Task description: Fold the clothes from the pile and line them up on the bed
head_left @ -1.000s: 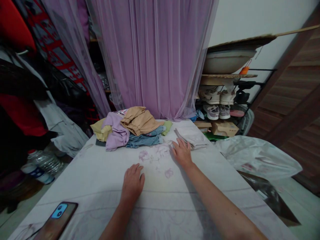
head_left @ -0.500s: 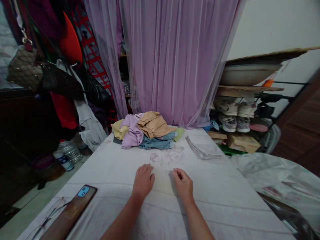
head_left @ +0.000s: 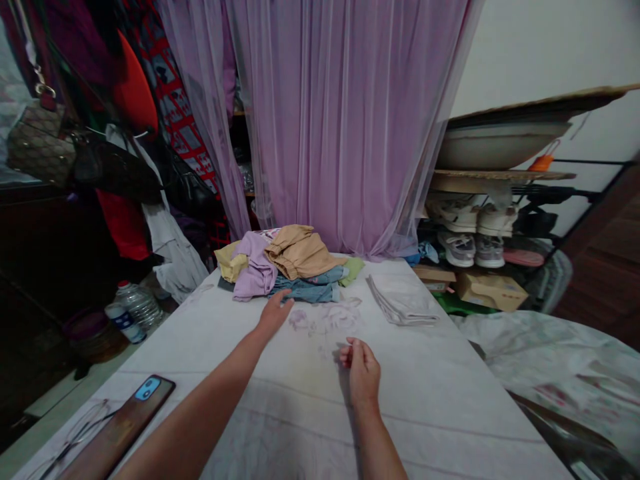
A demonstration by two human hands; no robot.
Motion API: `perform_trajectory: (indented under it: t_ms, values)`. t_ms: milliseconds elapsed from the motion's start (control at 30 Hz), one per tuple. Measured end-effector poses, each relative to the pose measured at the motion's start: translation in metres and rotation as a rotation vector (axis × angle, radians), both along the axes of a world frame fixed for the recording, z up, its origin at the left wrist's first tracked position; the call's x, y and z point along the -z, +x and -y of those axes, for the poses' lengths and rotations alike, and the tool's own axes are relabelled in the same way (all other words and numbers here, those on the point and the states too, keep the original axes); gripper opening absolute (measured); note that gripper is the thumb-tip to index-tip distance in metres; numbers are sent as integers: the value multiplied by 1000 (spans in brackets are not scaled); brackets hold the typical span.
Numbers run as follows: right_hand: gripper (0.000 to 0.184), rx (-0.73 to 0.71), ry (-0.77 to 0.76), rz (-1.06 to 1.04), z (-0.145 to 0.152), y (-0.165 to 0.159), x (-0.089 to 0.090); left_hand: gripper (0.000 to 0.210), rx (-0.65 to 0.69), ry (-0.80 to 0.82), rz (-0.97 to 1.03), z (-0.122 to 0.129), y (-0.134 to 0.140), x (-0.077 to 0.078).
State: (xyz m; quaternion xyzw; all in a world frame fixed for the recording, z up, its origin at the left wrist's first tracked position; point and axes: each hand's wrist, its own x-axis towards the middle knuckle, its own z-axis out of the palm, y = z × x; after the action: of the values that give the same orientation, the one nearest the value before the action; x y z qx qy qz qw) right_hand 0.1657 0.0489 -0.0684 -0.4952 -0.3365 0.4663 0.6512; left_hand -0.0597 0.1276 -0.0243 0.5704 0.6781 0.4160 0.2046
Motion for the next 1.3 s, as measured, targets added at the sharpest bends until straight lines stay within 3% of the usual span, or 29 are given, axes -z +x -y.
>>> perform_trajectory:
  t_ms: [100, 233, 433, 567, 733, 900, 1100, 1300]
  values:
    - [68, 5, -5, -36, 0, -2, -2, 36, -11, 1, 31, -35, 4, -16]
    - [64, 0, -2, -73, -2, -4, -1, 34, -51, 20, 77, -62, 11, -24]
    - [58, 7, 11, -60, -5, -6, 1, 39, -120, 0, 234, -83, 13, -23]
    - [55, 14, 18, -22, -6, -7, 2, 44, -80, -31, 366, -83, 20, -29]
    - [52, 1, 14, -23, -8, -7, 5, 43, 33, -12, 514, -47, 38, -41]
    - [58, -21, -14, -75, -10, -5, 8, 57, 137, -57, 820, 24, 53, -25]
    - [89, -175, -56, -237, -4, -5, -2, 57, 260, -203, 832, 94, 74, -2]
    - [107, -271, -11, -377, 2, 3, -5, 55, 418, -417, 773, 122, 78, 3]
